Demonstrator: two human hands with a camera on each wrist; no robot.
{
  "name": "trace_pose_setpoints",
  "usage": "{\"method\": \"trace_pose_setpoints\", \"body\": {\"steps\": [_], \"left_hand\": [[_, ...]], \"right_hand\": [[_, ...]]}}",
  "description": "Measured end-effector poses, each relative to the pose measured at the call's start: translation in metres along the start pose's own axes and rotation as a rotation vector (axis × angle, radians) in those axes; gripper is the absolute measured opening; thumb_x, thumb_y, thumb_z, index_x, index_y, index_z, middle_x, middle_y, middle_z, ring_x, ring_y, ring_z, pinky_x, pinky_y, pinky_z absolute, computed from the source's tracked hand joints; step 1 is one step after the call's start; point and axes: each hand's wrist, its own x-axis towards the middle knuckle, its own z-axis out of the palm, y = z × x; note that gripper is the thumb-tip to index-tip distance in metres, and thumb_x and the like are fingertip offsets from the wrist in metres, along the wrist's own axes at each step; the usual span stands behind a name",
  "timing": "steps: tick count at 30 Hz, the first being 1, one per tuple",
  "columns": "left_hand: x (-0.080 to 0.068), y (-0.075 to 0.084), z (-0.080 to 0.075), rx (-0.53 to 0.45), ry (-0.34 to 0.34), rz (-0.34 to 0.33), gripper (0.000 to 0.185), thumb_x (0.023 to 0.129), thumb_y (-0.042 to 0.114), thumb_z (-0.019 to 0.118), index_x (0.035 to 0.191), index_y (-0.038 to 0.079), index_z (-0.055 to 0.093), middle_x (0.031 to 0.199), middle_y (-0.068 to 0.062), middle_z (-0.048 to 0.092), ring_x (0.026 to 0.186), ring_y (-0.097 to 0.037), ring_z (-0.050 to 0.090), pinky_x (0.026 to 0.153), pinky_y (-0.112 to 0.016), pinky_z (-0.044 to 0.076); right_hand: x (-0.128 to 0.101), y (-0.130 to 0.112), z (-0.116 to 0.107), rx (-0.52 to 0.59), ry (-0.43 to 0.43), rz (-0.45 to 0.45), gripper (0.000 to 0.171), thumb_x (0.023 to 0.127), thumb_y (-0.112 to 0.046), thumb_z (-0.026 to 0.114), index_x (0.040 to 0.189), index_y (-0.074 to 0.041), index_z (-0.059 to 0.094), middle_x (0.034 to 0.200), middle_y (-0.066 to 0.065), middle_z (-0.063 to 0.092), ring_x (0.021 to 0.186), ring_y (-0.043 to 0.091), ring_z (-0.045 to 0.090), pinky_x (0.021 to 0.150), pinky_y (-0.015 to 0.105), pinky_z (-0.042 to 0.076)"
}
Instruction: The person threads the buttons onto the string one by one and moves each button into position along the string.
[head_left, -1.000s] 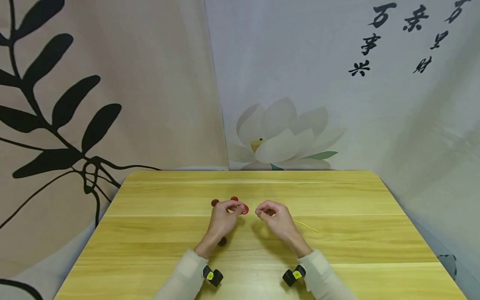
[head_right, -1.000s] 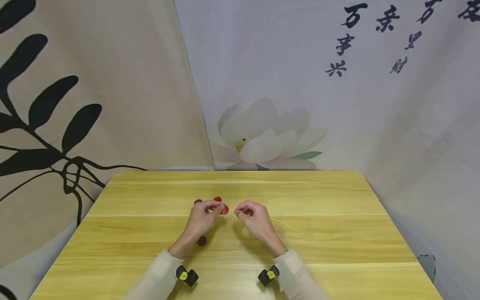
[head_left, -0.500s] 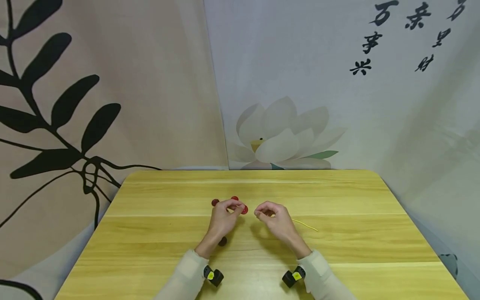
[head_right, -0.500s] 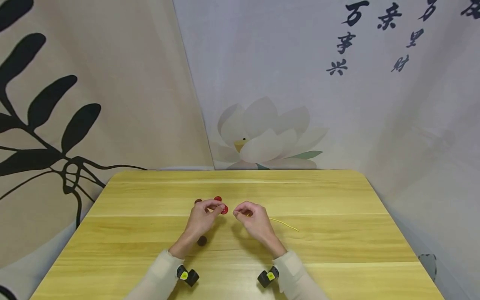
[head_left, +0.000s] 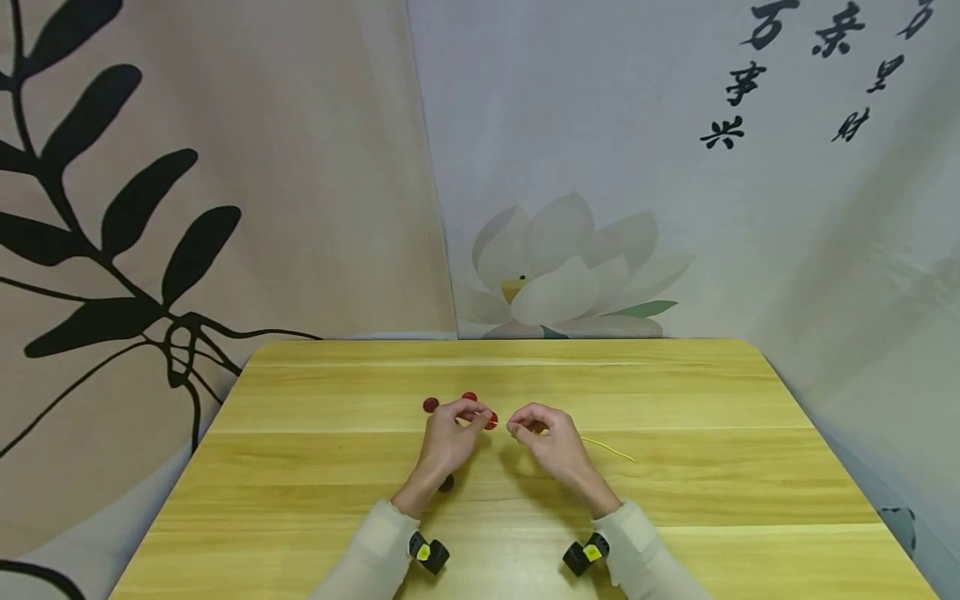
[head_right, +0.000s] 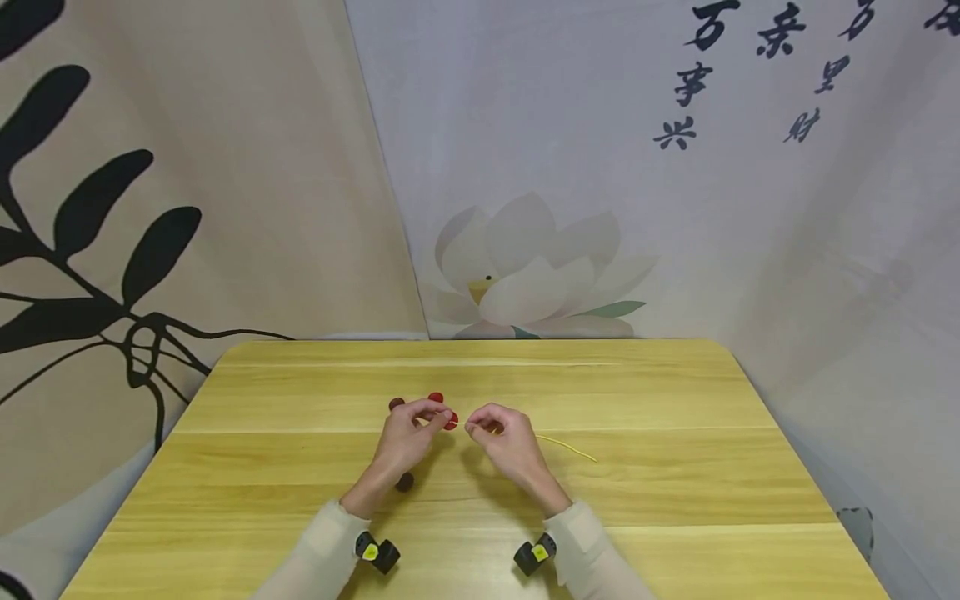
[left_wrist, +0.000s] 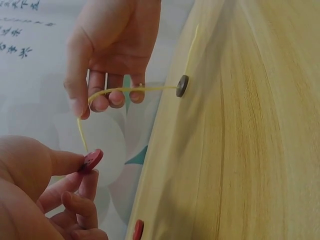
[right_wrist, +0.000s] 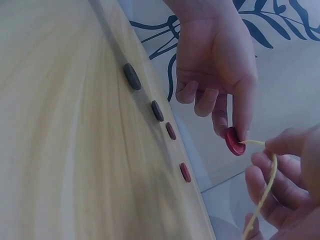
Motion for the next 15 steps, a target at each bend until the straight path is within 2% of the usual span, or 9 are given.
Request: {"method": "trace_pose_setpoints", "body": {"steps": [10, 15], "left_hand": [[0.0007, -0.001, -0.0003, -0.008, -0.001, -0.01, 0.01, 0.093, 0.02, 0.07, 0.095, 0.013, 0.076, 0.087, -0.003, 0.067, 0.069, -0.014, 0.054, 0.056, -0.026, 0.043], [0.0005, -0.0013, -0.0008, -0.018, -0.01, -0.024, 0.01, 0.093, 0.021, 0.07, 0.096, 0.013, 0.075, 0.087, -0.003, 0.066, 0.064, -0.015, 0.052, 0.054, -0.026, 0.042]], "right_hand": [[0.0011, 0.0027, 0.0019, -0.013, -0.015, -0.001, 0.004, 0.091, -0.007, 0.07, 0.091, -0.007, 0.073, 0.08, -0.002, 0.069, 0.074, 0.011, 0.061, 0.075, 0.028, 0.05], [0.0015, 0.0014, 0.0025, -0.017, -0.015, 0.001, 0.005, 0.091, -0.007, 0.07, 0.09, -0.011, 0.073, 0.081, -0.002, 0.069, 0.075, 0.01, 0.061, 0.076, 0.028, 0.049]]}}
